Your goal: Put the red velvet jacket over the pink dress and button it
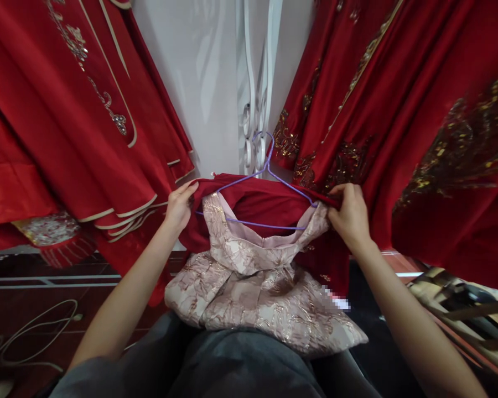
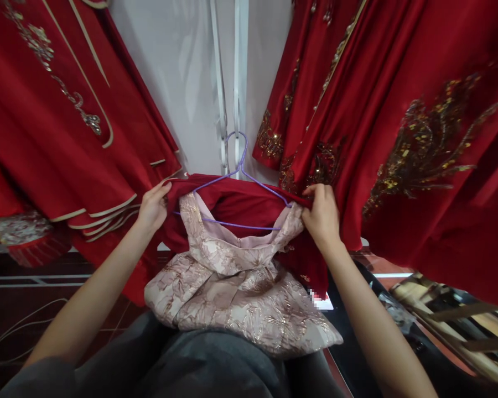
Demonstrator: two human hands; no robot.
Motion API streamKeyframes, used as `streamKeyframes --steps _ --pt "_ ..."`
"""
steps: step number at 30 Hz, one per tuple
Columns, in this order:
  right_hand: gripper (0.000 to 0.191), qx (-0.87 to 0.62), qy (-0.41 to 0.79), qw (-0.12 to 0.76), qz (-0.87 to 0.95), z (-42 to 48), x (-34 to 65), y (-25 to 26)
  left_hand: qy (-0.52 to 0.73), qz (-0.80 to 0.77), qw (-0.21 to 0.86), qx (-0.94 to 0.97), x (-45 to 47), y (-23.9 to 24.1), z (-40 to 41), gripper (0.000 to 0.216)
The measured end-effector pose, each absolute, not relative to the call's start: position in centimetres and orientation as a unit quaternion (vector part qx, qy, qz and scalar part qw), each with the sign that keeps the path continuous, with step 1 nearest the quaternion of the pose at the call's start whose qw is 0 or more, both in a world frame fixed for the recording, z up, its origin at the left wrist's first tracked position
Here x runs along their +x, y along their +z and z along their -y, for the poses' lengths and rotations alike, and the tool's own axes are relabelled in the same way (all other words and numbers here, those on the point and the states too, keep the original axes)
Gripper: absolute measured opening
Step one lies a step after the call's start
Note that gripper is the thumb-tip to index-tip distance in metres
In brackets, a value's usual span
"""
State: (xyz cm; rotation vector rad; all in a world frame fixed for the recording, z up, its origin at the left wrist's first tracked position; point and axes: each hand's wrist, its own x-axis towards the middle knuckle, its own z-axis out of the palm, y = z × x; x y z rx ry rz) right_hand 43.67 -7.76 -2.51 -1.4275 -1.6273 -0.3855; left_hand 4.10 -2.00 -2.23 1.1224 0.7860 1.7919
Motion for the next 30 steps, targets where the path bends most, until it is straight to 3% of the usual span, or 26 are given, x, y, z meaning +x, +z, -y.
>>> streamKeyframes --steps 6,12,16,22,25,30 --pt "0.033 -0.675 -0.069 0.437 0.59 10.6 47.8 -3.2 0.723 -0.31 0.424 0.449 4.4 -2.4 2.7 0.028" --pt "0.025 -0.679 0.053 0.395 0.617 12.8 45.2 -3.0 0.692 -0.36 0.394 0.487 3.0 -4.1 3.5 0.031" --pt "0.025 -0.63 0.177 0.434 0.619 12.2 43.2 -2.9 0.587 -0.44 0.279 0.62 1.6 -6.2 4.5 0.026" --pt "0.021 -0.523 0.236 0.495 0.653 10.5 39.6 -3.0 0.482 -0.469 0.062 0.737 2.2 -7.5 8.0 0.014" --pt "0.02 -0.495 0.287 0.498 0.652 10.4 36.8 -2.7 0.472 -0.464 0.092 0.744 4.4 -7.2 10.2 0.017" --pt "0.019 -0.426 0.382 0.467 0.674 11.2 32.4 -2.1 0.474 -0.383 0.258 0.75 10.2 -6.3 12.2 0.015"
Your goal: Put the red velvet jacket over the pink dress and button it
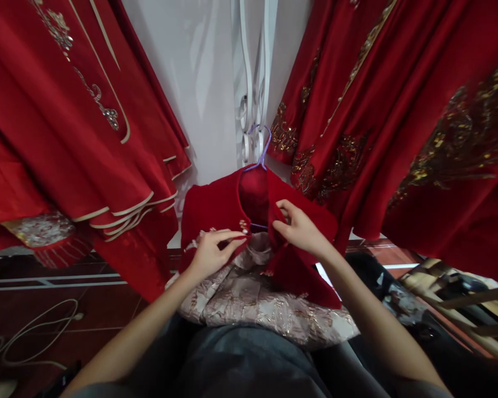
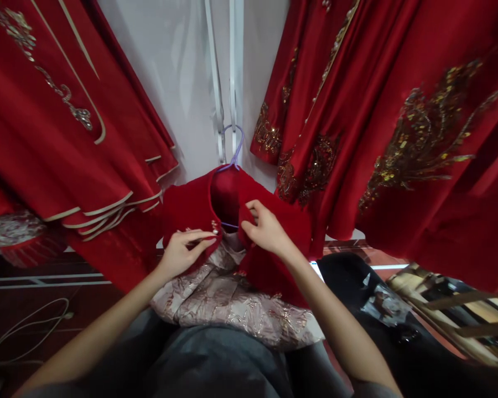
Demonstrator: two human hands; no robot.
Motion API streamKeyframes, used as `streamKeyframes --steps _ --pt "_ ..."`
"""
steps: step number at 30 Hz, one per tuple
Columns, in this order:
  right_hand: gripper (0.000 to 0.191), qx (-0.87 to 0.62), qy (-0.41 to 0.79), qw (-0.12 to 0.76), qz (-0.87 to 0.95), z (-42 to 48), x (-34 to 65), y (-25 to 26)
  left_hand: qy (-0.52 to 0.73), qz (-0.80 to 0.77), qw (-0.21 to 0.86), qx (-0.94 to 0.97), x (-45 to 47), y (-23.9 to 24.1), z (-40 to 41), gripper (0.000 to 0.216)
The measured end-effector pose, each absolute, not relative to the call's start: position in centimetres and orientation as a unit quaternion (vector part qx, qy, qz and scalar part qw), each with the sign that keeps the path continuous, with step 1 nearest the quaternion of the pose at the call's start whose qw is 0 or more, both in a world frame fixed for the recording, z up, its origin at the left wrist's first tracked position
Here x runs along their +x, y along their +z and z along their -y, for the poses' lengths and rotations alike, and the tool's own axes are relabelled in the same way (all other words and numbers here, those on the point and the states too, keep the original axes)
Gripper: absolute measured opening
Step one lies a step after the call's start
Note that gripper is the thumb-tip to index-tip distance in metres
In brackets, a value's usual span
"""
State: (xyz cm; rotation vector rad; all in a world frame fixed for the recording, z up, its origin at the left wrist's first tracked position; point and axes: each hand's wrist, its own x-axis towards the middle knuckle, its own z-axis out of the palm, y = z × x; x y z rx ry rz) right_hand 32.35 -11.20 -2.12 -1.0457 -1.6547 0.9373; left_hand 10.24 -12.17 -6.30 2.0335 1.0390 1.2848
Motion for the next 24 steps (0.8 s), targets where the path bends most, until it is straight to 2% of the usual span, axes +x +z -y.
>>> streamKeyframes --steps 7,13,18,21,24 --pt "0.021 -0.389 0.405 0.489 0.667 11.7 32.7 -3.1 0.507 -0.344 0.336 0.715 13.6 -6.4 11.4 0.013" --pt "0.041 -0.424 0.383 0.479 0.667 12.6 34.5 -4.0 0.515 -0.35 0.34 0.705 13.2 -6.8 11.4 0.013" --pt "0.057 -0.369 0.458 0.519 0.62 12.4 33.4 -4.7 0.543 -0.349 0.446 0.621 13.9 -7.2 10.6 0.028" --pt "0.053 -0.36 0.443 0.543 0.615 11.7 32.5 -5.5 0.544 -0.34 0.493 0.588 14.0 -7.6 10.2 0.033" --pt "0.035 -0.379 0.401 0.549 0.628 11.3 32.1 -6.1 0.535 -0.35 0.512 0.574 13.9 -8.1 10.0 0.037"
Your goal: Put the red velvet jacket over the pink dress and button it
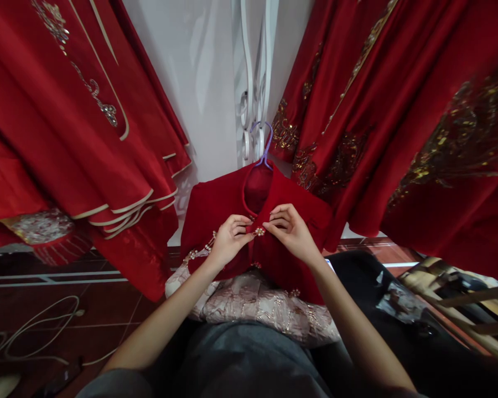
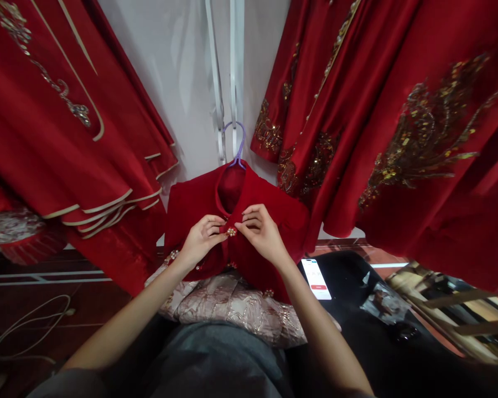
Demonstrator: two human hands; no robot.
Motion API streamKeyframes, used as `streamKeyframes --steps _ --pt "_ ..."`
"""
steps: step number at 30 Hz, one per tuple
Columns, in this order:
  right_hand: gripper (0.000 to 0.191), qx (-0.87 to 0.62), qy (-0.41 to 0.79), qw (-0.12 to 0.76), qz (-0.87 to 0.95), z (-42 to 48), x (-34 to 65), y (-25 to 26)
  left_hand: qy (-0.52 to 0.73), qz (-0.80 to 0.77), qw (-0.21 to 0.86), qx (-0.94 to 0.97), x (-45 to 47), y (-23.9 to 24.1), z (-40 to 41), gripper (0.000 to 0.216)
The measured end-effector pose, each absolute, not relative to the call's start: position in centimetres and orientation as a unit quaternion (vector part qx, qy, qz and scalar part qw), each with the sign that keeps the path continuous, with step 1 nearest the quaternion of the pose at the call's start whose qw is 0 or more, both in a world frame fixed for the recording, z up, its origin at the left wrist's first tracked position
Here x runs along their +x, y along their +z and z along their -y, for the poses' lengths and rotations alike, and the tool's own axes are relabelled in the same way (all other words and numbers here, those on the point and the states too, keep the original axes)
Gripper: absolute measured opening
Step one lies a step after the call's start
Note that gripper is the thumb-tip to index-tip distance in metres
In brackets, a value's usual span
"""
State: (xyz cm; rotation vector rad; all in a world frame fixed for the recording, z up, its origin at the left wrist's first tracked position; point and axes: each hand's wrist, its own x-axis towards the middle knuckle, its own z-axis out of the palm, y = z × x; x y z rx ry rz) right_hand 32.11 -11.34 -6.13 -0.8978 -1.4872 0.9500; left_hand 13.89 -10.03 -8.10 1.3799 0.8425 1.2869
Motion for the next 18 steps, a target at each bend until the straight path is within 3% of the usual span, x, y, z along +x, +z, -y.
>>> streamKeyframes --steps 2,9,18 --pt "0.026 -0.384 0.387 0.526 0.653 11.4 32.1 -6.2 0.536 -0.355 0.515 0.567 13.8 -8.4 10.0 0.038" --pt "0.026 -0.402 0.295 0.46 0.734 12.0 32.5 -6.2 0.524 -0.341 0.515 0.586 13.8 -8.5 10.2 0.038" --pt "0.029 -0.424 0.335 0.509 0.67 11.2 32.4 -6.7 0.506 -0.34 0.497 0.618 13.4 -7.5 10.8 0.031"
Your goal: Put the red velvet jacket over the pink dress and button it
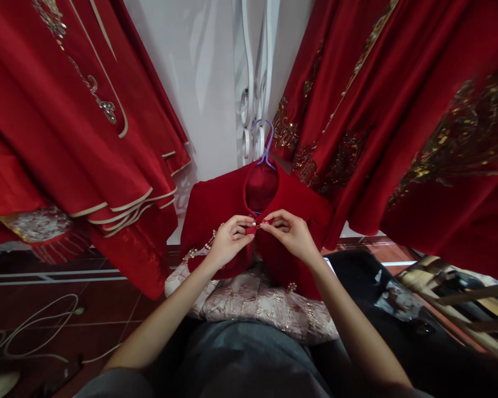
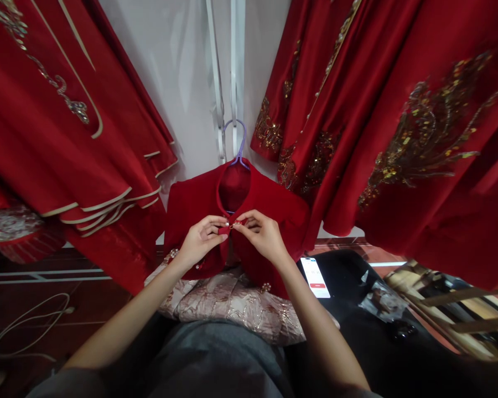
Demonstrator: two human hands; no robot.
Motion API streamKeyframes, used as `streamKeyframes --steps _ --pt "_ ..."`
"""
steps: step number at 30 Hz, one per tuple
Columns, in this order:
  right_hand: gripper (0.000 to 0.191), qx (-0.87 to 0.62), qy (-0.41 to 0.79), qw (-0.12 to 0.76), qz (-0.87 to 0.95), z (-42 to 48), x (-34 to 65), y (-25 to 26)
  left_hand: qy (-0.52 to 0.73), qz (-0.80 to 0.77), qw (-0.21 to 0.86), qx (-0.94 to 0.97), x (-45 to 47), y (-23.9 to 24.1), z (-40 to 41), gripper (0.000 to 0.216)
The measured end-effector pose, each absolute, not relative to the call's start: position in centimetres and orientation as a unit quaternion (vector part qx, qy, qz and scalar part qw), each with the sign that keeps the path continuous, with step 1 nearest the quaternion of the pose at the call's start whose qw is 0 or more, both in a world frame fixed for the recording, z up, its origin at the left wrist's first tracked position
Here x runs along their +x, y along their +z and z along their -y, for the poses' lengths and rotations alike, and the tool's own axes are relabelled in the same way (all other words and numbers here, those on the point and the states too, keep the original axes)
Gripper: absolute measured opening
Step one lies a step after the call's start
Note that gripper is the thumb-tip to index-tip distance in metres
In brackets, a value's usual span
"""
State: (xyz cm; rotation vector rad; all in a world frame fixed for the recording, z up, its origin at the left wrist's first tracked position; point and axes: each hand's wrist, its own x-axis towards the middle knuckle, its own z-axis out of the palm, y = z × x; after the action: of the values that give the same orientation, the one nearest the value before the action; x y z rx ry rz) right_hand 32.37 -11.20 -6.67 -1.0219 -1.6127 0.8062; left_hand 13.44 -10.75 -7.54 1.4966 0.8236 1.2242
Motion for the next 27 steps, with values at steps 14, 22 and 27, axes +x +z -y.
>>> streamKeyframes --steps 14,22,27 --pt "0.029 -0.41 0.37 0.543 0.632 10.9 32.3 -6.7 0.532 -0.337 0.479 0.612 14.5 -7.1 10.3 0.024" --pt "0.028 -0.396 0.381 0.567 0.614 10.4 32.3 -7.6 0.54 -0.369 0.418 0.631 15.4 -7.2 10.0 0.028" --pt "0.03 -0.4 0.408 0.562 0.597 10.4 32.3 -7.5 0.535 -0.37 0.395 0.648 15.3 -7.4 9.6 0.02"
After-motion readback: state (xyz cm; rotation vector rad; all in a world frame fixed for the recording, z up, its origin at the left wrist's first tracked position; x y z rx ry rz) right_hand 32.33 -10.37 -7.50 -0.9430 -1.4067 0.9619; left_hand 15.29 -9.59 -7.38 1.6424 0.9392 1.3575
